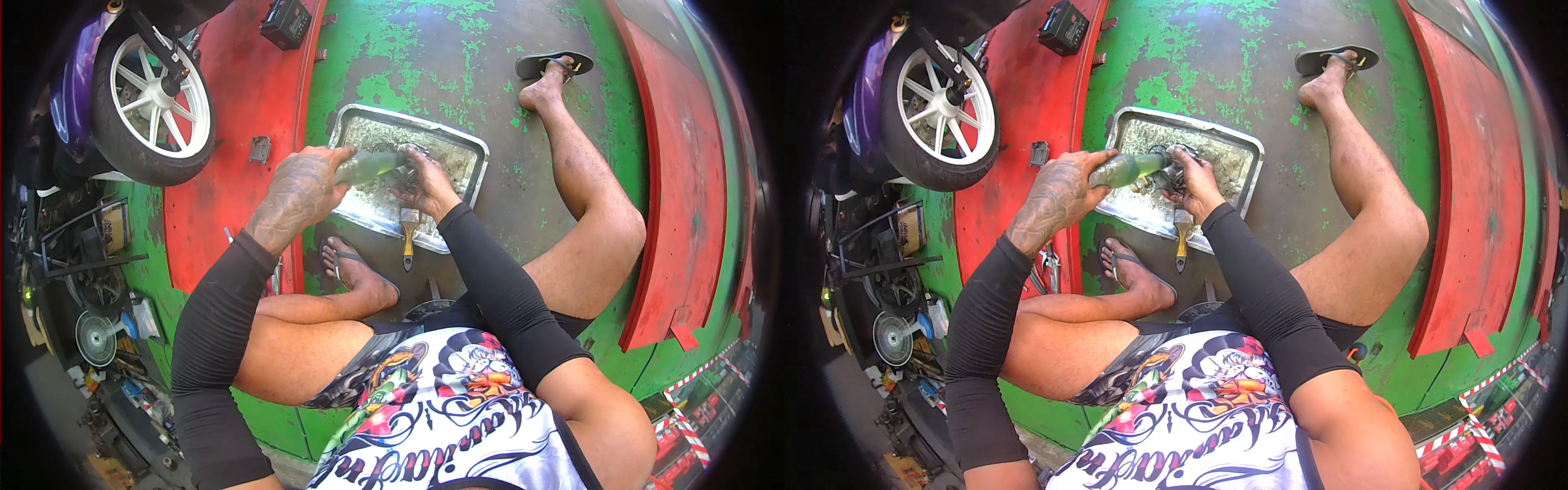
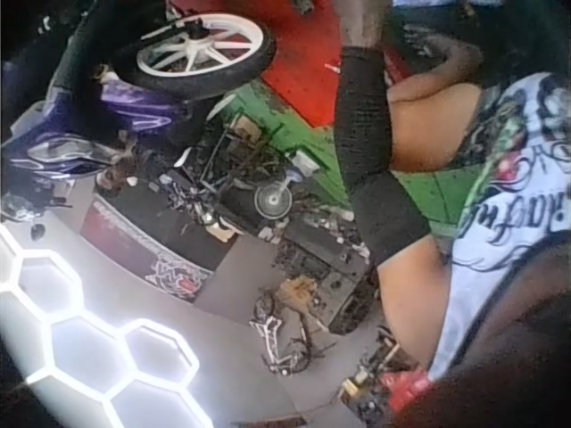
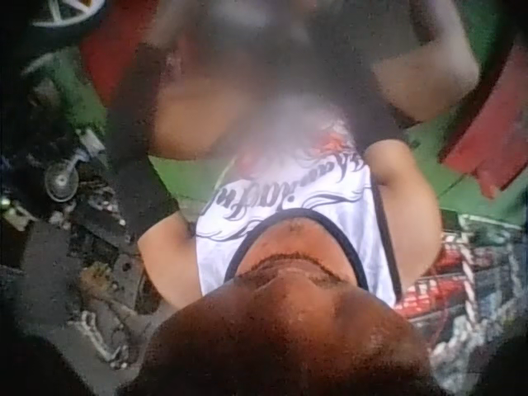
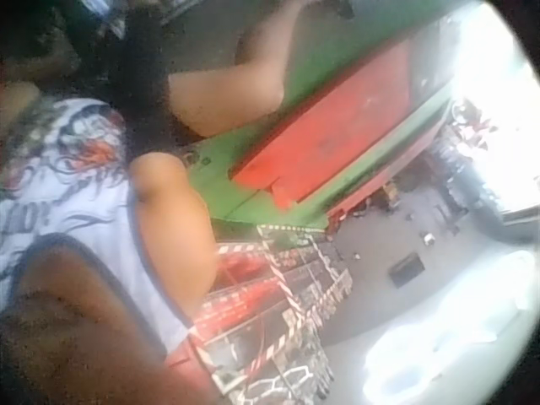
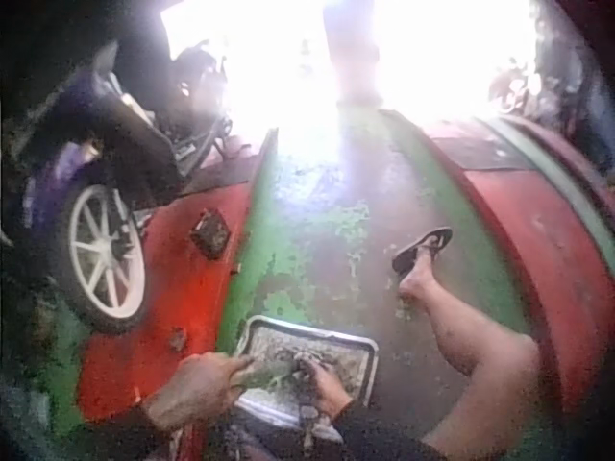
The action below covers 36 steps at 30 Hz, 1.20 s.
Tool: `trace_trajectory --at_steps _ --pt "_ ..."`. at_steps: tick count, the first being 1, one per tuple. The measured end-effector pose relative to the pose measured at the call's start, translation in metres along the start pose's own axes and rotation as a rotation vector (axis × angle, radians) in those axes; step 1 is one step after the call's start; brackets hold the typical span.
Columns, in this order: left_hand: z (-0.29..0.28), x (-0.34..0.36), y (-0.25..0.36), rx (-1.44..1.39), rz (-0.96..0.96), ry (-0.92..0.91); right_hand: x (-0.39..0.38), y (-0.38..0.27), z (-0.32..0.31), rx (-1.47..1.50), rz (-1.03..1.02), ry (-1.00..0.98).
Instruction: Clean a motorcycle carburetor using a brush and solvent in a tray.
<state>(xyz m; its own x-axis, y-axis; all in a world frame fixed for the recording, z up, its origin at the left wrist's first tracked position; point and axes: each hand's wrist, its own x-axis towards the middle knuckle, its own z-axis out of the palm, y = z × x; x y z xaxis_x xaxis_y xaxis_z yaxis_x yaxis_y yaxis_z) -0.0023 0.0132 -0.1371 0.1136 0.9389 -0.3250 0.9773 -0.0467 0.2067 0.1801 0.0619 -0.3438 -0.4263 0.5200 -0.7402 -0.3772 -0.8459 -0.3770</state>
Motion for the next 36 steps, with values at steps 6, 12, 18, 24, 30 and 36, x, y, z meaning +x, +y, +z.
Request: trace_trajectory --at_steps 6,12,18,24,30,36 --pt "0.000 0.003 -0.010 -0.034 0.021 0.028 0.022 0.014 -0.021 -0.530 -0.572 0.132" --pt "-0.003 0.001 -0.012 -0.035 -0.027 -0.105 0.006 0.008 -0.014 -1.183 -0.808 0.186" --pt "-0.002 0.004 -0.011 -0.065 -0.072 -0.108 -0.003 -0.001 -0.010 -1.218 -0.814 0.159" --pt "0.003 0.005 -0.013 -0.099 -0.074 -0.059 -0.004 0.000 -0.013 -1.296 -0.860 0.096" --pt "0.004 0.008 -0.016 -0.064 -0.078 -0.039 -0.002 0.001 -0.016 -1.336 -0.923 0.018" --pt "0.007 0.008 -0.019 -0.121 -0.082 -0.077 -0.010 0.001 -0.007 -1.349 -0.885 0.056"
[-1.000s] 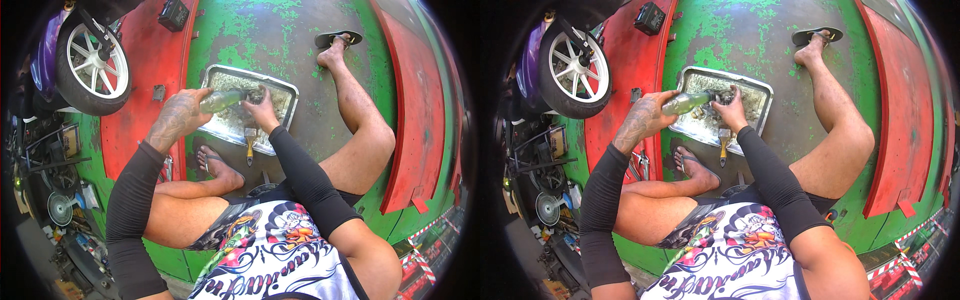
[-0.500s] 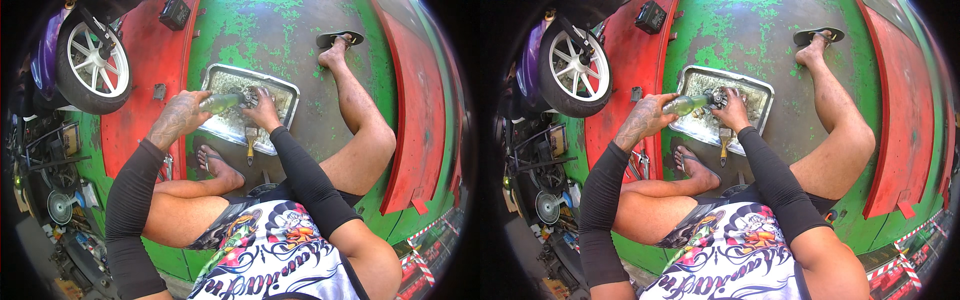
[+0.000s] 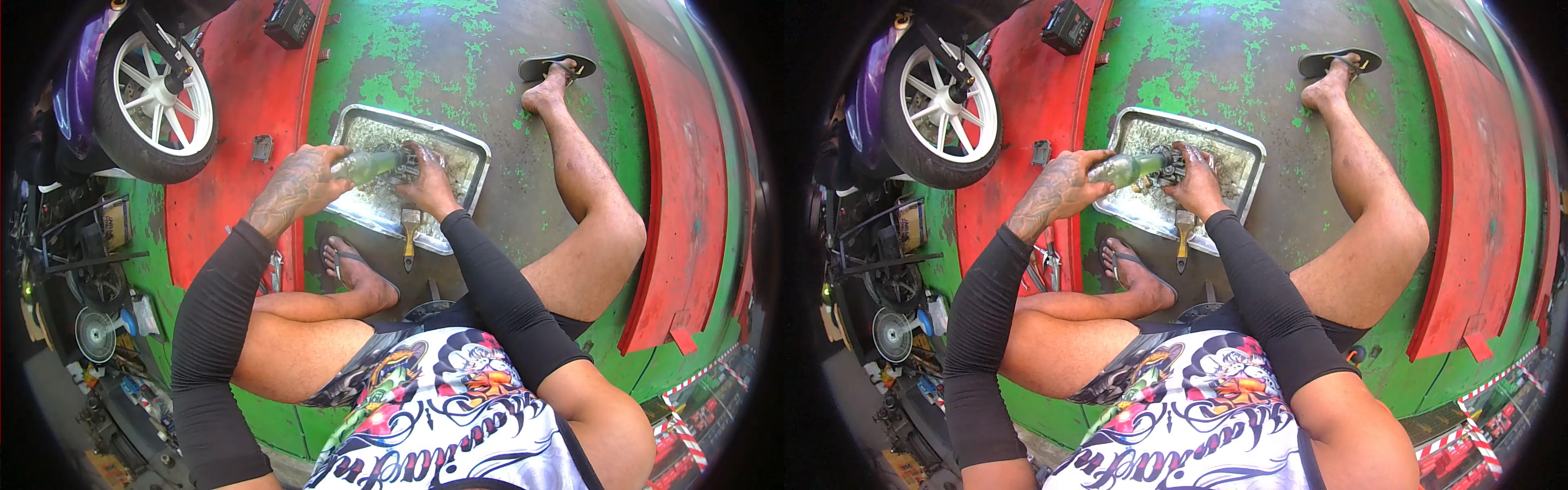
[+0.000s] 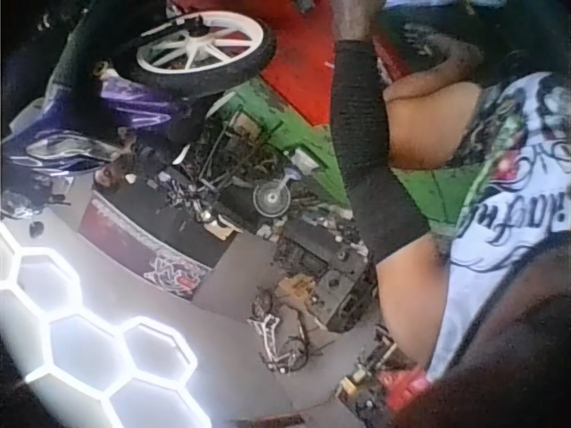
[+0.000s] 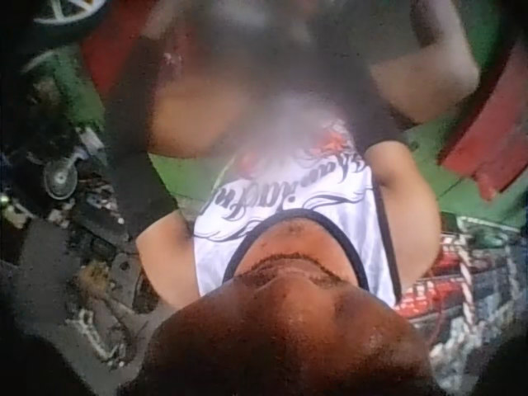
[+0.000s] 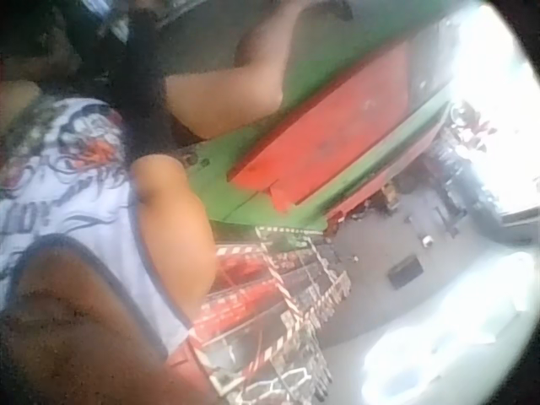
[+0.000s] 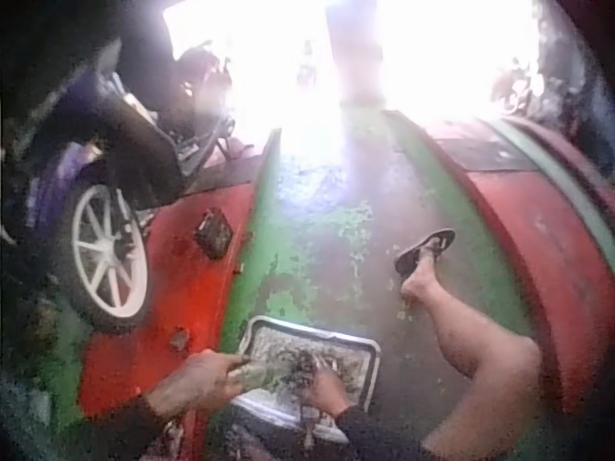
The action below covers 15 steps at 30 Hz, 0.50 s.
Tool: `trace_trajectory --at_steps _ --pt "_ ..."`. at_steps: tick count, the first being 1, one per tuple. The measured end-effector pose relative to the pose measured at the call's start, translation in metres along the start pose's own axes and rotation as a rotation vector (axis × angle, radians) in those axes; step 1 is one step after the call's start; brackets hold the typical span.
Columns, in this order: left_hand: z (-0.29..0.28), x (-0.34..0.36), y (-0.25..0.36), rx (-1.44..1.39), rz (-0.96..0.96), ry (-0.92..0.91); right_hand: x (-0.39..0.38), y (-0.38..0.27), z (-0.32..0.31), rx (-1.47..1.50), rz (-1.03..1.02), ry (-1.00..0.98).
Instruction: Clean a motorcycle carburetor using a brush and solvent in a tray.
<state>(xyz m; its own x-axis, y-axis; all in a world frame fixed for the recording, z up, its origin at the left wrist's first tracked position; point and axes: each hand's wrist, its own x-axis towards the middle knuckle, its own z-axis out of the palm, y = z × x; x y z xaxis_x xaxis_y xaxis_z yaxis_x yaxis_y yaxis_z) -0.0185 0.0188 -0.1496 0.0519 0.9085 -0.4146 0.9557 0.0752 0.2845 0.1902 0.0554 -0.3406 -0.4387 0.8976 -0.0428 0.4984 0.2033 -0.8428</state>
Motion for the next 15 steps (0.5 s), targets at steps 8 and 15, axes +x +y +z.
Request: trace_trajectory --at_steps 8,15 --pt "-0.001 0.001 0.003 0.046 0.019 0.009 0.001 0.007 0.000 0.123 0.007 -0.020" --pt "0.002 -0.001 0.010 0.074 0.043 0.023 0.000 -0.008 -0.004 0.198 0.012 -0.055"
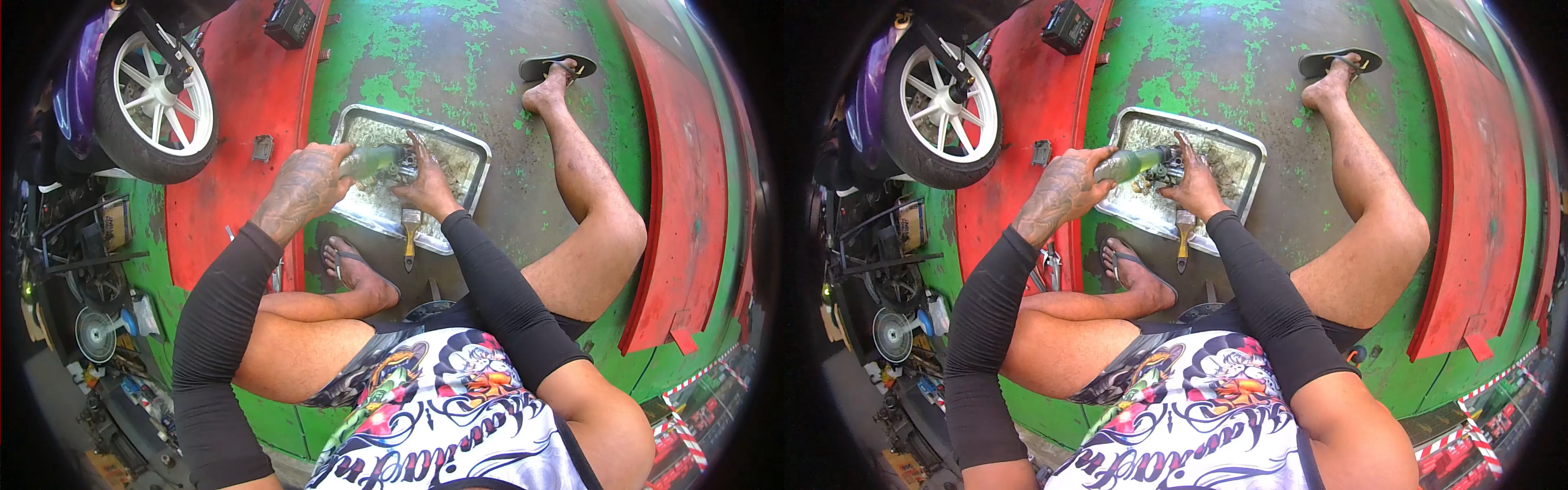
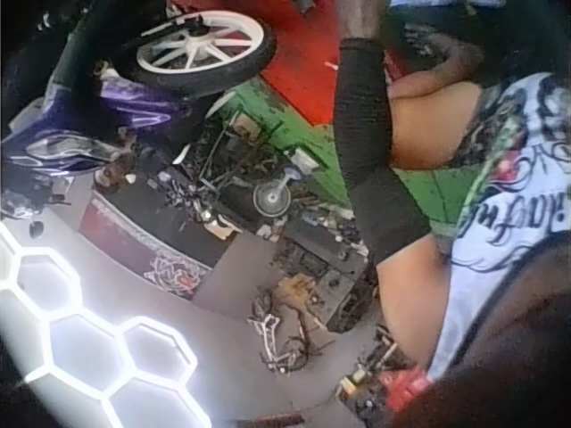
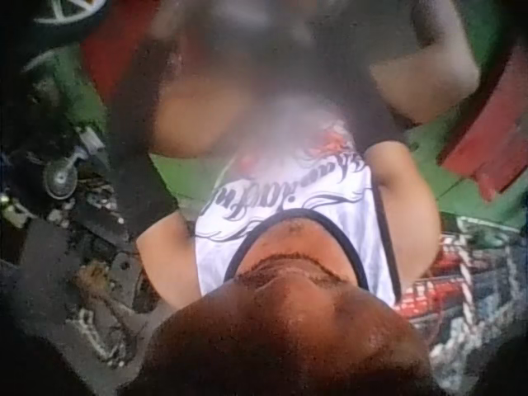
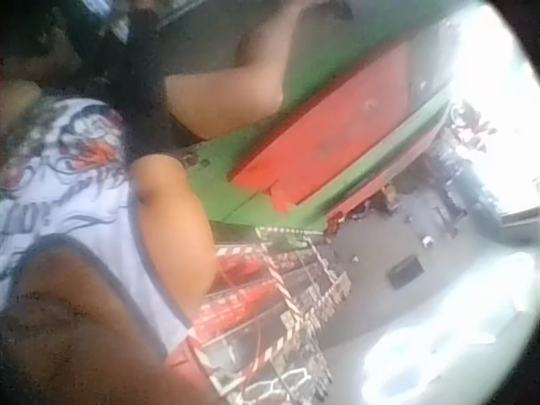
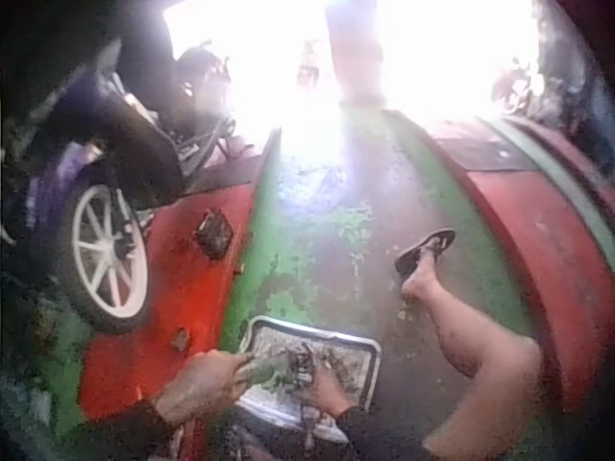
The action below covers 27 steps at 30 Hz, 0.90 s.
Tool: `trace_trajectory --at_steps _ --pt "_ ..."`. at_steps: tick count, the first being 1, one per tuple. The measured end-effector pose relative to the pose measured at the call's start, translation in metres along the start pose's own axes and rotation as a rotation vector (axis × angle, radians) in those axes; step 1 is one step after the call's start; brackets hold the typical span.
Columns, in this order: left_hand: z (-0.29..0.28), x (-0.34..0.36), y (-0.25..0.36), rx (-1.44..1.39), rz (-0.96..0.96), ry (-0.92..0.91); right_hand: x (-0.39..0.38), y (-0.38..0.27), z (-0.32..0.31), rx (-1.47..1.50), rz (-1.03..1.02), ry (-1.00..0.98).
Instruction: Clean a motorcycle carburetor using a brush and solvent in a tray.
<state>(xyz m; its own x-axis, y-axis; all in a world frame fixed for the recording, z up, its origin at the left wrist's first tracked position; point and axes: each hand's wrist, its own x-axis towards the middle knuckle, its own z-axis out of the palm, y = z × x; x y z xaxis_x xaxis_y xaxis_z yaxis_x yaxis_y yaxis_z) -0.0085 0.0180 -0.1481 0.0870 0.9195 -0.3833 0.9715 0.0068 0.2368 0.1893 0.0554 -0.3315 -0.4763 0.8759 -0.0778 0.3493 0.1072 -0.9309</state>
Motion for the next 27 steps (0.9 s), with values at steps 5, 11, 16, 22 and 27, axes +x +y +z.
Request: trace_trajectory --at_steps 5,11,16,22,27 --pt "-0.002 0.000 -0.003 0.010 0.034 0.037 0.001 0.004 -0.001 -0.081 -0.066 0.043" --pt "-0.014 -0.012 -0.008 0.174 0.025 0.062 0.002 0.031 0.010 0.274 0.212 0.069" --pt "0.003 -0.019 -0.001 0.113 0.063 0.072 -0.001 0.050 0.018 0.993 0.629 0.066" --pt "0.005 -0.016 0.003 0.154 -0.028 -0.012 0.002 0.075 0.021 1.195 0.710 -0.105" --pt "0.005 -0.023 0.001 0.096 -0.032 0.058 0.002 0.037 0.020 1.135 0.522 -0.041"
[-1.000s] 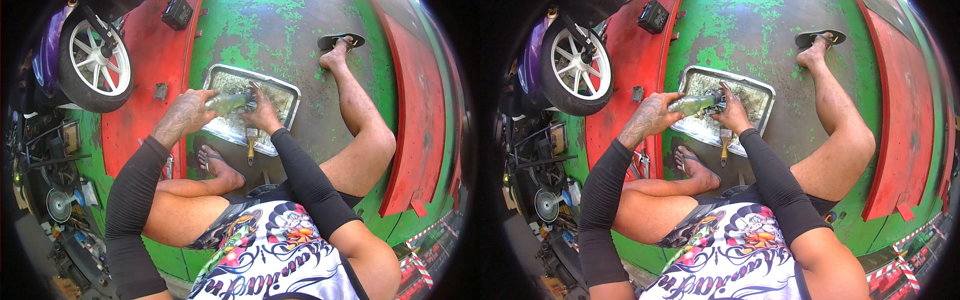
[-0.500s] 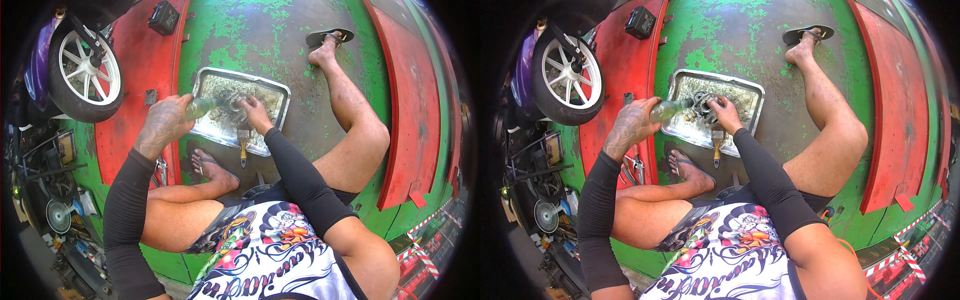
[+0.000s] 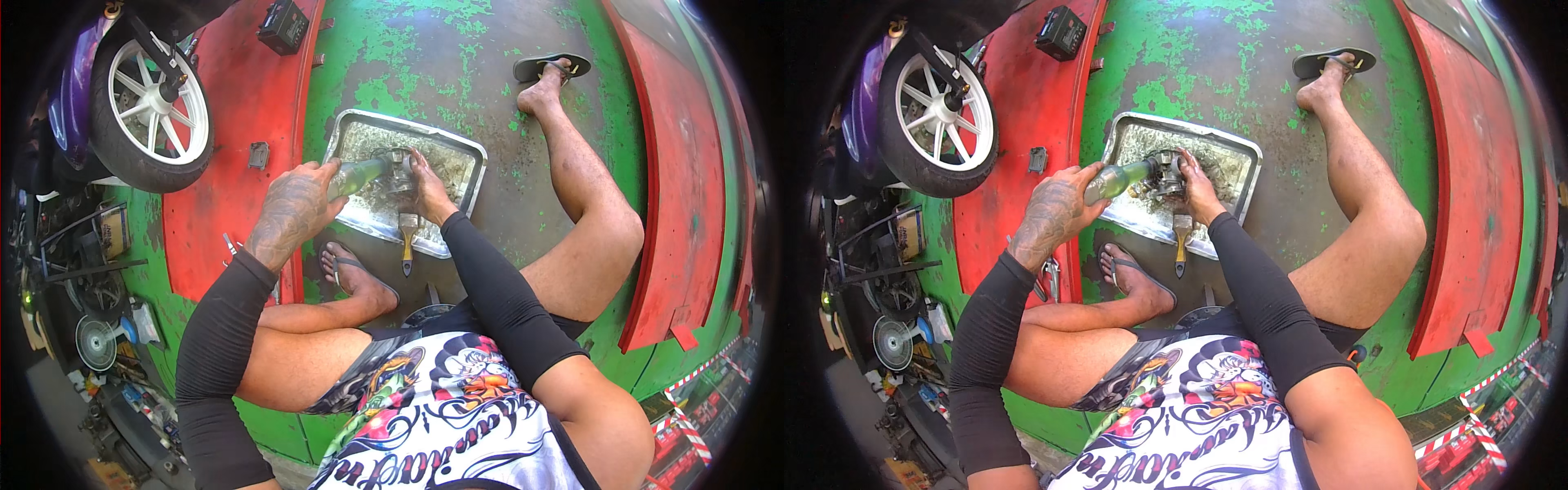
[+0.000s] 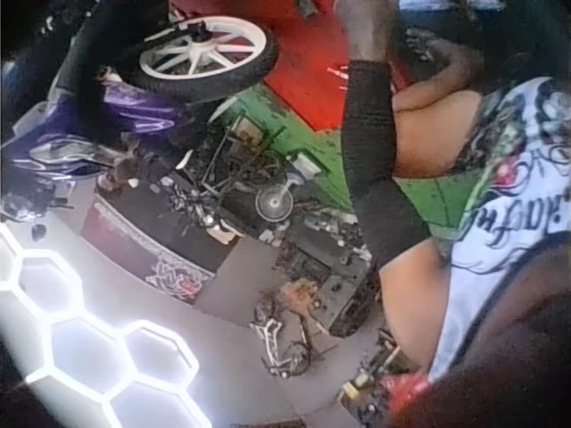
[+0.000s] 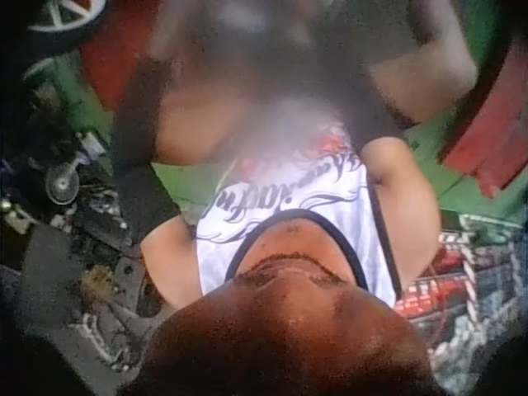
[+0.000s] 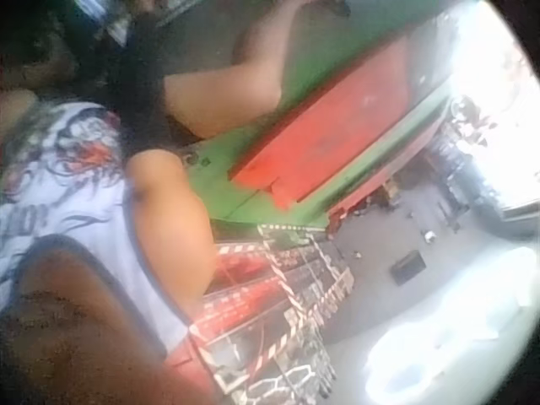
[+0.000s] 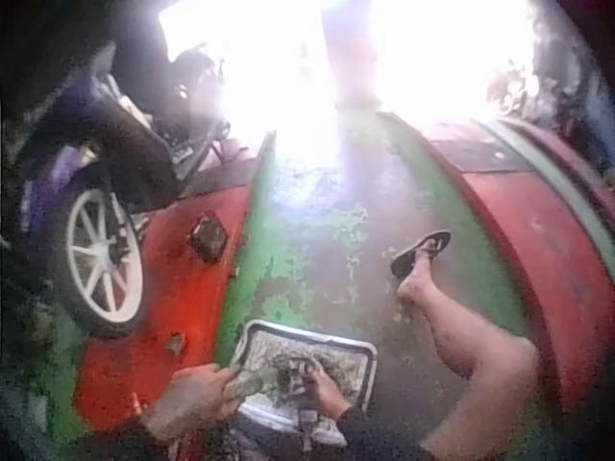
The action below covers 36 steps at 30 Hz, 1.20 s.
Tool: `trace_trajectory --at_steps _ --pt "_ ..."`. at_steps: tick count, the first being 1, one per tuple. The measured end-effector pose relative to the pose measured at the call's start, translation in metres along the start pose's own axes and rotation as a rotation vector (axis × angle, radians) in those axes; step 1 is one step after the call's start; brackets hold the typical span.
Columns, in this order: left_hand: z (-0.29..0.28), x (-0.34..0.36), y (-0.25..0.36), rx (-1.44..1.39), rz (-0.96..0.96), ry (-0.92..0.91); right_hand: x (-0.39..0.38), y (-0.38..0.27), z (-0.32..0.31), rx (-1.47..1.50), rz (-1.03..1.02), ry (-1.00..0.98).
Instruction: Clean a motorcycle carburetor using a brush and solvent in a tray.
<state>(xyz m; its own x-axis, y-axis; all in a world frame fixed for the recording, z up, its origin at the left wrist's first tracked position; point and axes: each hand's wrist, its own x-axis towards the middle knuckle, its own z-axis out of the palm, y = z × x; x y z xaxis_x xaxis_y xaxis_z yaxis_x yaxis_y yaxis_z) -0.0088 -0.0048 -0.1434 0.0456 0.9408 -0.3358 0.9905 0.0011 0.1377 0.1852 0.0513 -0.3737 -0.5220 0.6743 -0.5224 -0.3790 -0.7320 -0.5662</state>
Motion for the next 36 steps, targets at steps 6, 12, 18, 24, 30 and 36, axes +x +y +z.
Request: trace_trajectory --at_steps 6,12,18,24,30,36 --pt "-0.006 0.009 0.009 0.000 0.023 0.011 0.013 0.008 -0.017 -0.372 -0.296 -0.002" --pt "-0.010 0.007 0.008 0.014 -0.016 0.003 0.011 -0.001 -0.007 -0.349 -0.178 0.037" --pt "-0.019 -0.001 0.010 -0.009 0.022 -0.022 0.005 -0.009 0.010 0.149 0.075 0.096" --pt "-0.037 0.000 0.011 0.019 0.017 -0.016 0.009 -0.006 0.002 0.035 0.088 0.071" --pt "-0.031 -0.004 0.012 0.039 0.023 -0.020 0.003 -0.015 0.016 0.033 0.043 0.161" --pt "-0.019 -0.001 0.015 0.047 0.040 0.043 0.015 -0.009 0.008 0.010 0.055 0.148"
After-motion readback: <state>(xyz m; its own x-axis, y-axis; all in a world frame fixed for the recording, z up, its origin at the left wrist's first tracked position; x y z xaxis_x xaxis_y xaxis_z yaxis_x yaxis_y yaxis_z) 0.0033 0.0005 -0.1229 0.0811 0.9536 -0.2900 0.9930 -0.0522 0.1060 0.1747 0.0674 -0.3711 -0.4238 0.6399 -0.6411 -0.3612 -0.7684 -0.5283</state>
